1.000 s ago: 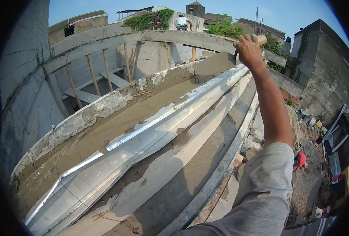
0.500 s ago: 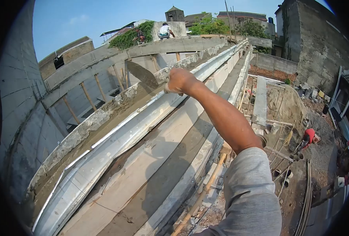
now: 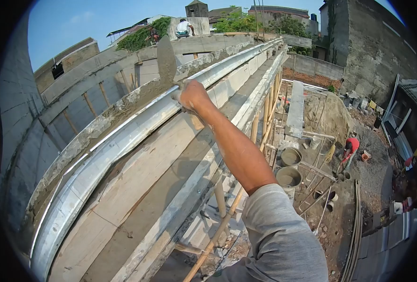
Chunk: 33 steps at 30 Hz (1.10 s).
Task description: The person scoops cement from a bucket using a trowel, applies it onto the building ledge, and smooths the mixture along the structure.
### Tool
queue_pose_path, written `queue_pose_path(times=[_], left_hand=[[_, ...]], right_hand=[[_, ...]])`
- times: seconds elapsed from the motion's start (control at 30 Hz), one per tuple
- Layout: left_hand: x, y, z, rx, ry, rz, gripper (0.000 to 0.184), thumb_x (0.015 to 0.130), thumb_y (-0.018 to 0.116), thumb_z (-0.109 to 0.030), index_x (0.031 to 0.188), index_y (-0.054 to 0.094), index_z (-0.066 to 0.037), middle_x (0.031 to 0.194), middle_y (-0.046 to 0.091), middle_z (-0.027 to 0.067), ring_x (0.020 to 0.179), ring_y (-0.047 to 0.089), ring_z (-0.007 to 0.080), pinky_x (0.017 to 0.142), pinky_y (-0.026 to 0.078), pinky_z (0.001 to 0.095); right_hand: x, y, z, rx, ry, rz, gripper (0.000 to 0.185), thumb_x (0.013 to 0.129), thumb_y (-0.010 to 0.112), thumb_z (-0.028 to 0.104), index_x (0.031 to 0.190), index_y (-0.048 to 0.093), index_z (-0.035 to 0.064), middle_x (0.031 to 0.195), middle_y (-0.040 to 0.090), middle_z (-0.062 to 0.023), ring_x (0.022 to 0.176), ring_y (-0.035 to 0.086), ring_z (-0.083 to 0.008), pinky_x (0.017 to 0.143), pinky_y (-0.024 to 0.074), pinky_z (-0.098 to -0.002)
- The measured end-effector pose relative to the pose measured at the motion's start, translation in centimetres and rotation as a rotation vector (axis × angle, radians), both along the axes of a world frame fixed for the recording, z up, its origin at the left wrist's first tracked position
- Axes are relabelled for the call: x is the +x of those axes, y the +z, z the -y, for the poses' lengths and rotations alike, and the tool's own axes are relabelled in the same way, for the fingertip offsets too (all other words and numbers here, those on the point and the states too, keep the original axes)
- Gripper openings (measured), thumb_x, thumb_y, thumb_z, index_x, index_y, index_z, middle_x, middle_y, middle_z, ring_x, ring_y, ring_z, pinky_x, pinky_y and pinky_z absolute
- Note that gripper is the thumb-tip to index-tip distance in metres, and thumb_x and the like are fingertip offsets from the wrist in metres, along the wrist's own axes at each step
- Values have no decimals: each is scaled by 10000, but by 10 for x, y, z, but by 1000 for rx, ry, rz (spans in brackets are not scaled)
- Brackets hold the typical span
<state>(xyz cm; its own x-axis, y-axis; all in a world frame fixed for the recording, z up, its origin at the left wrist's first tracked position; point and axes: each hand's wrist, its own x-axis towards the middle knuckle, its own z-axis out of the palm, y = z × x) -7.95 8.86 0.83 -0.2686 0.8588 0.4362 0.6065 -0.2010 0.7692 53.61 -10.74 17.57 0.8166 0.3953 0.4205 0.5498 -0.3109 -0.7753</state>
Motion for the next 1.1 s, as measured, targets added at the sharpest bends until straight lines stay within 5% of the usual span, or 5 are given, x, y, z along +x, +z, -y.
queue_pose_path(times=[0.27,0.53,0.83,1.0,1.1], left_hand=[[-57,-22,5,102,117,-257,525,942,438,-492,1095,660,-41,951,688,142,861,649,254,732,484,370],[-50,-7,33,146,269,-359,582,914,438,-574,1074,681,-70,952,697,113,863,651,279,723,485,395],[-31,-31,26,589,340,-427,575,944,410,-538,1138,644,-50,1028,675,152,924,643,283,762,492,402],[138,-41,161,360,-316,-91,539,959,452,-462,1118,625,23,957,651,154,829,605,240,715,479,398],[242,-76,215,61,-846,-41,473,984,446,-353,1119,578,80,915,609,134,768,530,173,672,445,316]], right_hand=[[-65,-132,156,417,-134,-36,341,765,699,168,1043,629,-16,757,624,-38,582,549,-114,521,435,-258],[-155,-467,397,-189,-594,-771,207,718,713,142,826,639,-18,626,590,-70,545,583,-174,471,475,-356],[-282,-578,527,-439,-1012,-1355,268,733,734,146,915,651,-32,801,657,-139,720,644,-248,615,535,-396],[-253,-585,570,-844,-864,-1158,356,732,665,208,1025,662,7,970,671,-223,822,689,-314,720,555,-403],[-232,-580,575,-409,-950,-1253,367,734,669,192,1031,643,-22,929,679,-210,700,694,-299,658,561,-414]])
